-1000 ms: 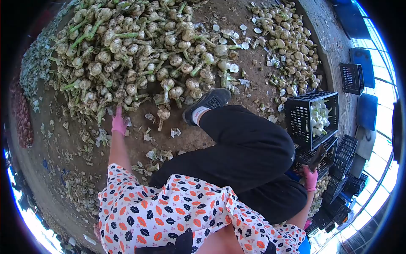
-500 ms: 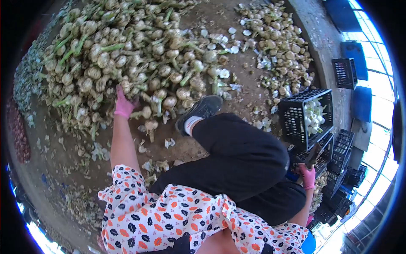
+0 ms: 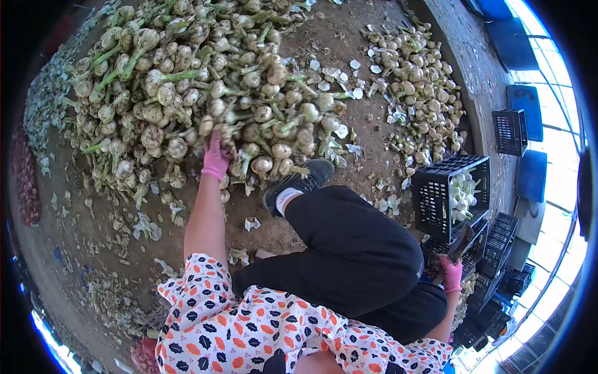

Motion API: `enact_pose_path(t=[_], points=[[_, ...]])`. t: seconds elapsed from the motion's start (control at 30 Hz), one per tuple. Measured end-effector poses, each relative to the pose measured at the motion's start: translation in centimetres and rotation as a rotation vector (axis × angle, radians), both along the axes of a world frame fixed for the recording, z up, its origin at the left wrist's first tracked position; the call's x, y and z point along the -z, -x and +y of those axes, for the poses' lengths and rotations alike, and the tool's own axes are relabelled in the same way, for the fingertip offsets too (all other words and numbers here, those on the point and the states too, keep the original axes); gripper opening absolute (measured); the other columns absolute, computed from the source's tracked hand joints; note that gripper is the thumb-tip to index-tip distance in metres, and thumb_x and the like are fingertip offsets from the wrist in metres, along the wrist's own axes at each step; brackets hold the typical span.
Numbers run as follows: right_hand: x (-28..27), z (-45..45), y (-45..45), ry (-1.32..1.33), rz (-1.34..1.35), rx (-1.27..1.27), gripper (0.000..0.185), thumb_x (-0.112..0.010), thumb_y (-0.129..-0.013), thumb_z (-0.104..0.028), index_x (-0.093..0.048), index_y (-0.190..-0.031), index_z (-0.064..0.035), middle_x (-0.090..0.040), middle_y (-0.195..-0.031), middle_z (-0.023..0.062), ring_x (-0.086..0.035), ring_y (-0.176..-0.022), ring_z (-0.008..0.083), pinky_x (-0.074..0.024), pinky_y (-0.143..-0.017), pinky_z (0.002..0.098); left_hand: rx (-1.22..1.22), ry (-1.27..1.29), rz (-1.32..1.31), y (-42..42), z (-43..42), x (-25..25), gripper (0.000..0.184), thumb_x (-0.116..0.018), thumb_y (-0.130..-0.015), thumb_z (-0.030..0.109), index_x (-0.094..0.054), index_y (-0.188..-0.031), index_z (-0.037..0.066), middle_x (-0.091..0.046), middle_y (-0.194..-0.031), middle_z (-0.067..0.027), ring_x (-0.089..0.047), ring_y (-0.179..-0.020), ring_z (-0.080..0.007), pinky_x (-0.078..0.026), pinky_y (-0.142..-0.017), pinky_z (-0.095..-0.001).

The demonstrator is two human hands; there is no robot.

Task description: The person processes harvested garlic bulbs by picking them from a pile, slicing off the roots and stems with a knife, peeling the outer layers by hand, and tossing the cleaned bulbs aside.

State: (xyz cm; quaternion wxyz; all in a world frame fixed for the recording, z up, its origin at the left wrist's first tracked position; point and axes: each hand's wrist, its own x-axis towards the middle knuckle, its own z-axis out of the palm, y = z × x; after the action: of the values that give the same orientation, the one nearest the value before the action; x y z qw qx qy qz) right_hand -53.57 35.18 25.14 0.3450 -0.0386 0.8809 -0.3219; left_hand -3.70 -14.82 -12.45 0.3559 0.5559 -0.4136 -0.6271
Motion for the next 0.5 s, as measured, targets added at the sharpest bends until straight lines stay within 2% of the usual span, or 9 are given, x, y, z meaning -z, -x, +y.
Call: enact_pose_path(t=[0.03,0.13,0.17,0.23,0.27,0.37,0.4,0.43,0.5], points=[[0.0,-0.3,0.0,-0.02,0.026,-0.013,0.021,-0.067,-0.084,-0.015,-0.065,-0.095,0.0026,-0.068,-0.08,0.011,-0.066,-0.066,0.0177,-0.0528,-0.06,0.0272,0.342,0.395,-0.389,-0.6,0.3,2.7,0.071,-0.059,-0.084,0.0,-0.033,-0.144,0.028,-0.051,-0.123,0.0007,-0.052,-0.077,-0.015,-0.049,-0.06,-0.0319],[0.4,-1.0,0.2,-0.014,0.03,-0.027,0.021,-0.066,-0.085,-0.016,-0.065,-0.096,0.0022,-0.067,-0.081,0.0097,-0.065,-0.068,0.0164,-0.0521,-0.061,0.0267,0.304,0.378,-0.469,3.8,-1.1,-0.9,0.079,-0.058,-0.08,-0.001,-0.023,-0.148,0.015,-0.042,-0.14,-0.0113,-0.054,-0.108,-0.0261,-0.041,-0.095,-0.0441],[0.3,-1.3,0.0,-0.008,0.05,-0.018,0.021,-0.065,-0.085,-0.017,-0.065,-0.095,0.0021,-0.067,-0.08,0.0084,-0.064,-0.067,0.0155,-0.0516,-0.061,0.0263,0.452,0.912,-0.892,4.7,-0.9,-0.4,0.079,-0.059,-0.08,0.001,-0.021,-0.148,0.013,-0.039,-0.144,-0.0132,-0.051,-0.119,-0.0301,-0.031,-0.108,-0.0468],[0.5,-1.6,0.0,-0.019,0.053,-0.033,0.022,-0.065,-0.085,-0.017,-0.065,-0.095,0.0021,-0.067,-0.081,0.0081,-0.064,-0.068,0.0155,-0.0517,-0.062,0.0264,0.456,0.991,-0.846,7.2,-1.6,0.3,0.081,-0.06,-0.079,0.003,-0.02,-0.148,0.013,-0.033,-0.149,-0.0124,-0.037,-0.134,-0.0309,-0.011,-0.116,-0.0486],[0.5,-1.5,0.2,-0.024,0.051,-0.044,0.023,-0.065,-0.085,-0.018,-0.065,-0.095,0.0021,-0.066,-0.081,0.0078,-0.064,-0.068,0.0155,-0.0518,-0.062,0.0265,0.564,0.784,-0.956,7.7,-1.8,0.0,0.084,-0.059,-0.076,0.001,-0.018,-0.149,0.01,-0.029,-0.151,-0.0107,-0.035,-0.135,-0.0298,-0.013,-0.116,-0.0517],[0.8,-1.0,0.6,0.015,0.048,-0.028,0.022,-0.067,-0.085,-0.016,-0.065,-0.098,0.0018,-0.068,-0.086,0.0079,-0.066,-0.071,0.0169,-0.0531,-0.062,0.0272,0.526,0.853,-0.885,8.2,-2.3,-1.0,0.085,-0.059,-0.075,0.001,-0.017,-0.149,0.01,-0.025,-0.153,-0.0099,-0.03,-0.139,-0.0269,-0.013,-0.115,-0.0536],[0.8,-0.7,0.4,0.019,0.045,-0.022,0.022,-0.067,-0.085,-0.016,-0.065,-0.098,0.0018,-0.068,-0.086,0.0079,-0.066,-0.071,0.0169,-0.0531,-0.062,0.0272,0.63,0.724,-1.042,8.7,-2.3,-1.4,0.083,-0.059,-0.078,0.007,-0.016,-0.149,0.008,-0.022,-0.154,-0.0078,-0.025,-0.141,-0.0235,-0.012,-0.115,-0.0539],[0.5,-1.1,0.2,0.014,0.048,-0.04,0.022,-0.068,-0.085,-0.017,-0.065,-0.098,0.0014,-0.068,-0.087,0.0079,-0.066,-0.071,0.0167,-0.0532,-0.062,0.0272,0.627,0.729,-1.049,9.1,-2.3,-1.3,0.083,-0.059,-0.078,0.007,-0.016,-0.149,0.008,-0.022,-0.154,-0.0078,-0.025,-0.141,-0.0235,-0.012,-0.115,-0.0539],[0.4,-1.7,-0.1,0.016,0.043,-0.061,0.023,-0.068,-0.085,-0.017,-0.065,-0.098,0.001,-0.068,-0.088,0.0079,-0.066,-0.071,0.0165,-0.0534,-0.062,0.0272,0.728,0.64,-1.183,9.3,-2.2,-0.8,0.082,-0.059,-0.08,0.016,-0.016,-0.15,0.008,-0.021,-0.155,-0.0063,-0.022,-0.142,-0.0205,-0.013,-0.115,-0.0537]])
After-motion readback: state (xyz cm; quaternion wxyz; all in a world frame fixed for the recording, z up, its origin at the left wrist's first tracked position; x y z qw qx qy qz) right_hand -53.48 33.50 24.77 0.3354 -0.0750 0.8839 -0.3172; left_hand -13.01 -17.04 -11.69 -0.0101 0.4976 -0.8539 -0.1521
